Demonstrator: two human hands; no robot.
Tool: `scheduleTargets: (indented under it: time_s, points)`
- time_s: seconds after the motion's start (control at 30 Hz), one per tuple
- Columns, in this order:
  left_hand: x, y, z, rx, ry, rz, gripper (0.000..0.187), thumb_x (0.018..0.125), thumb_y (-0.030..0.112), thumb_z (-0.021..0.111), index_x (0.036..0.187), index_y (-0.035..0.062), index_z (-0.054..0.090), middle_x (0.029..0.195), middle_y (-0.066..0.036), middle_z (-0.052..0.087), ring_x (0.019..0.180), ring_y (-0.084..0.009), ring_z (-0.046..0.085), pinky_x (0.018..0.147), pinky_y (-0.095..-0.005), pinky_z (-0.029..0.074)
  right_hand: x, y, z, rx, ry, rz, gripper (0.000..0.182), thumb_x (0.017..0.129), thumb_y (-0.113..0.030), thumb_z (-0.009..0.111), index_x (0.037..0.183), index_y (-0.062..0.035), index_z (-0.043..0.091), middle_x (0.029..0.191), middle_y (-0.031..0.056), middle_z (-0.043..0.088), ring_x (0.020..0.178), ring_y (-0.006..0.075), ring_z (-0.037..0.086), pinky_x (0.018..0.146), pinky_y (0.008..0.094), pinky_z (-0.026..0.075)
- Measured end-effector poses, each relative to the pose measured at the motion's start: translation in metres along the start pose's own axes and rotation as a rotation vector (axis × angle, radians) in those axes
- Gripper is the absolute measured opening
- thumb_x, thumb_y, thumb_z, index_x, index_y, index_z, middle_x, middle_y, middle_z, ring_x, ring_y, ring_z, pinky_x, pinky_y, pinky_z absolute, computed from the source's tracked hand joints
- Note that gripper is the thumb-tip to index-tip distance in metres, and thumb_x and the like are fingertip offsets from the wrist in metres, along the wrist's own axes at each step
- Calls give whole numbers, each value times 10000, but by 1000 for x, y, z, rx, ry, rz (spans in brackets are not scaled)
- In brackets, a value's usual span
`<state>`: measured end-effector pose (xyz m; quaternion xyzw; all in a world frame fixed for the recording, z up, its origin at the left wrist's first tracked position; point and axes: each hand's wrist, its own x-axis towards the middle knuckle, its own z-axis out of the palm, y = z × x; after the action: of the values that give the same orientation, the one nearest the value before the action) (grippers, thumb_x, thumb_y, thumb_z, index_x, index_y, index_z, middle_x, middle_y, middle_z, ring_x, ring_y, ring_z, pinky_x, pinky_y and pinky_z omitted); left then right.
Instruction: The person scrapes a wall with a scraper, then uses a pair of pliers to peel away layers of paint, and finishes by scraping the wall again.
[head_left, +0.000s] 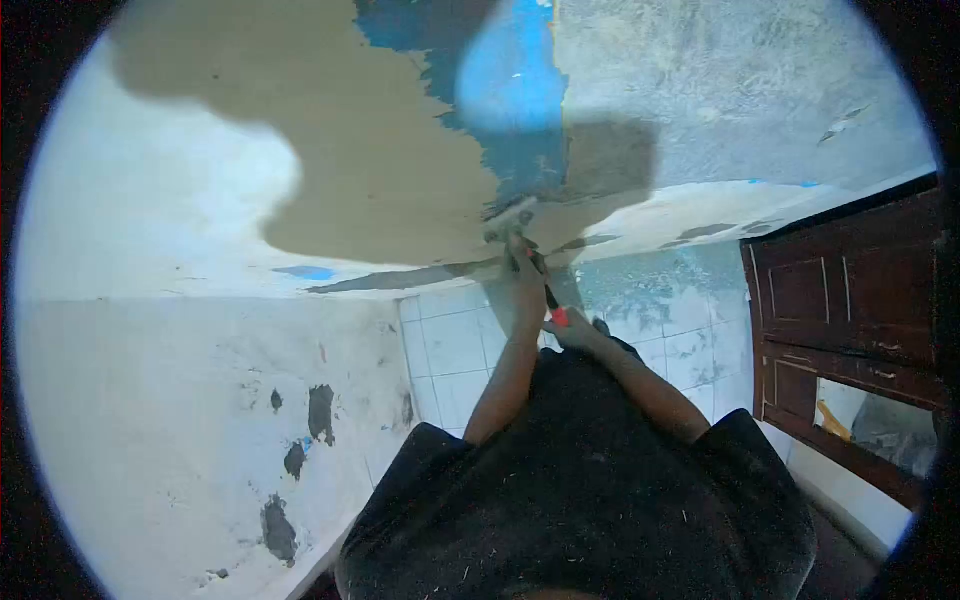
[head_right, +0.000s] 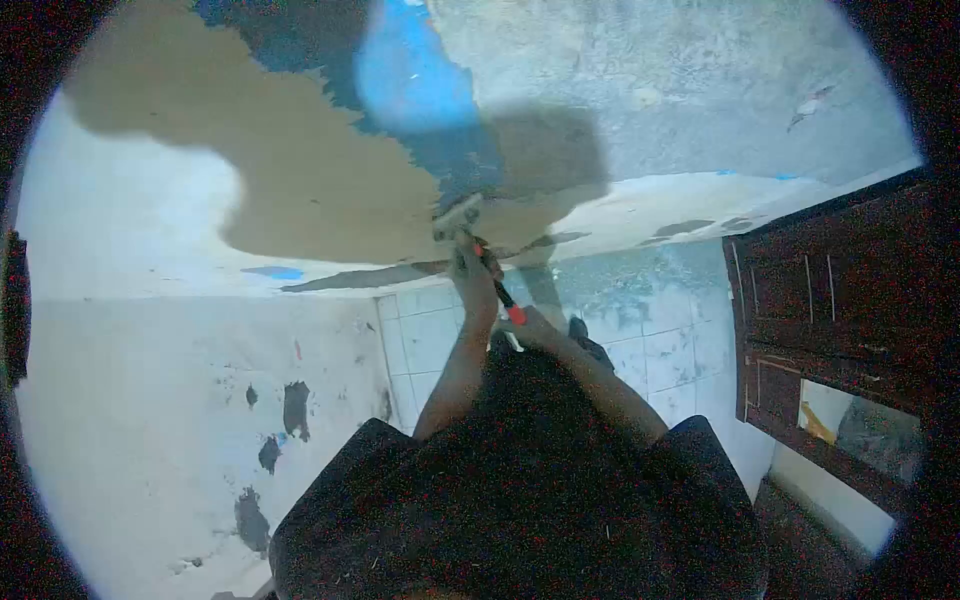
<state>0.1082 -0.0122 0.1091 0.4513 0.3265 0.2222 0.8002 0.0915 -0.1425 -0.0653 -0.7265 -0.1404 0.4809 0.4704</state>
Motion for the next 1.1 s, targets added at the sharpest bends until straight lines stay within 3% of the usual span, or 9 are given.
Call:
scheduleTargets:
  time_s: [0.1, 0.23, 0.3, 0.57, 0.6, 0.73, 0.83, 1.03, 1.1]
  points:
    - [1, 1, -2, 125, 10, 54, 401, 957, 458, 440, 816, 83, 461, 563, 22, 393, 465, -78, 380, 415, -230, 301, -16, -14, 0, -20, -17, -21, 357, 843, -356, 651, 689, -56, 532, 545, -20, 496, 456, 101, 466, 434, 289, 375]
    - [8, -22, -6, 3, -34, -17, 392, 968, 451, 412, 819, 91, 461, 574, 7, 410, 466, -92, 393, 422, -247, 321, -18, -24, -4, -45, 23, 67, 342, 841, -358, 648, 716, -56, 548, 542, -10, 508, 467, 104, 465, 452, 306, 392]
    - [7, -21, -3, 69, 30, -22, 373, 975, 427, 410, 831, 87, 461, 590, 0, 420, 470, -100, 398, 427, -256, 331, -21, -13, 0, -35, 53, -134, 342, 842, -352, 649, 717, -46, 561, 536, 0, 518, 461, 104, 479, 434, 300, 390]
    - [7, -14, -2, -30, -87, 12, 375, 971, 425, 423, 814, 87, 463, 568, 4, 402, 458, -92, 385, 425, -255, 323, -11, -9, -6, 35, -33, -38, 352, 837, -354, 648, 706, -38, 563, 521, 1, 501, 466, 117, 505, 432, 299, 391]
    - [7, -13, -1, -11, -75, -2, 385, 968, 434, 424, 811, 85, 462, 566, 3, 400, 456, -89, 382, 424, -252, 320, -4, 1, 0, -178, 48, 2, 353, 830, -347, 660, 684, -47, 544, 524, 0, 501, 464, 114, 494, 426, 304, 382]
    - [14, -31, -7, 65, -34, 38, 409, 959, 462, 429, 810, 82, 461, 560, 8, 389, 453, -81, 372, 413, -246, 306, 5, 11, -2, -94, 46, 88, 354, 814, -355, 683, 674, -55, 558, 534, 8, 517, 482, 114, 504, 446, 317, 397]
    - [5, -5, 2, -12, -75, -9, 401, 968, 442, 419, 816, 74, 462, 571, 4, 396, 454, -80, 369, 421, -245, 310, 2, 5, -3, -136, 36, 31, 361, 830, -356, 663, 685, -38, 572, 542, 16, 529, 486, 118, 516, 456, 316, 409]
    - [19, -27, -6, 18, -70, 18, 376, 973, 429, 415, 849, 80, 482, 590, 4, 424, 458, -75, 367, 419, -249, 303, -6, -20, -4, -68, 89, 78, 402, 831, -392, 645, 666, -37, 558, 534, 13, 520, 479, 125, 501, 472, 311, 413]
    - [12, -12, -4, 19, -95, -24, 379, 979, 425, 401, 855, 76, 481, 593, -5, 432, 471, -77, 380, 426, -248, 305, -11, -23, -6, -79, -2, -20, 391, 838, -382, 641, 672, -39, 552, 549, 13, 514, 475, 120, 485, 471, 313, 409]
